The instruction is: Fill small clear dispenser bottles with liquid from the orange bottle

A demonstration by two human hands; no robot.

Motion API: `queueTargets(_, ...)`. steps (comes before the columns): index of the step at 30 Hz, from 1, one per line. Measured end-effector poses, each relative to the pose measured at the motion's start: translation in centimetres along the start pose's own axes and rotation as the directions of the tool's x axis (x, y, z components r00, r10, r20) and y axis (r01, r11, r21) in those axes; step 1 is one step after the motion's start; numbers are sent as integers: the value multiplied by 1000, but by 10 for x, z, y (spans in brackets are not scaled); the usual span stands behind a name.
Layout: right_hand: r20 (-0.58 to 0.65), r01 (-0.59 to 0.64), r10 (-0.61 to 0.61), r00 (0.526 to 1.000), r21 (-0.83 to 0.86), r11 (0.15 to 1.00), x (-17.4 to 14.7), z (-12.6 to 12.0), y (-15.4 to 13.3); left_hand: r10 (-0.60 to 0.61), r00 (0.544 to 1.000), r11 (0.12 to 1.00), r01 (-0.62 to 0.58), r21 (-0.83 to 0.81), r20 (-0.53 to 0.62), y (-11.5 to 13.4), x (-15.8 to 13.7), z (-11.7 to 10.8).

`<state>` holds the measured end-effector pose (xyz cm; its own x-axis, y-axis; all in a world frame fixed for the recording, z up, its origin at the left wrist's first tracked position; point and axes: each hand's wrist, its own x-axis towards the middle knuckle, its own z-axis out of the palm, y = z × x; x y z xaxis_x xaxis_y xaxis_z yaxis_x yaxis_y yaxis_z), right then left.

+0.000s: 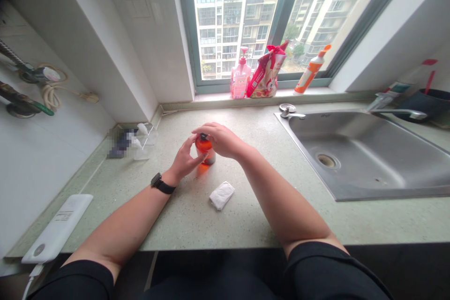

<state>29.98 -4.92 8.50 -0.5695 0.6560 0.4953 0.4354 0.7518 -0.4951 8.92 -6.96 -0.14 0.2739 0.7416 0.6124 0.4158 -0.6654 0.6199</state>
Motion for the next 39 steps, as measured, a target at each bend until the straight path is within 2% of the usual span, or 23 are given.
queueTargets(11,70,51,-55,996,66,997,-1,-21,-10,13,992,993,2,-119,123,-4,2,-5)
queueTargets(22,-154,-59,91,984,198,978,-7,-50,-14,29,994,988,-11,-157,109,0,1,-3)
queueTargets(26,-263,-70,111,958,160,985,-16,-72,-15,31,994,988,-14,-156,108,-1,-1,-2)
queueTargets(29,-303,-155,208,930,189,970,-35,-81,-1,29,994,989,-13,-145,107,-3,-2,-1)
queueTargets(32,-270,-294,362,892,258,920,-65,-73,25,18,994,991,-3,-132,111,-6,-2,1)
queueTargets(36,-176,-466,518,837,267,843,-104,-43,60,-11,993,992,25,-126,114,-8,-1,2)
queueTargets(39,-166,-525,552,817,183,831,-118,-22,76,-61,990,992,75,-105,126,-8,-1,1)
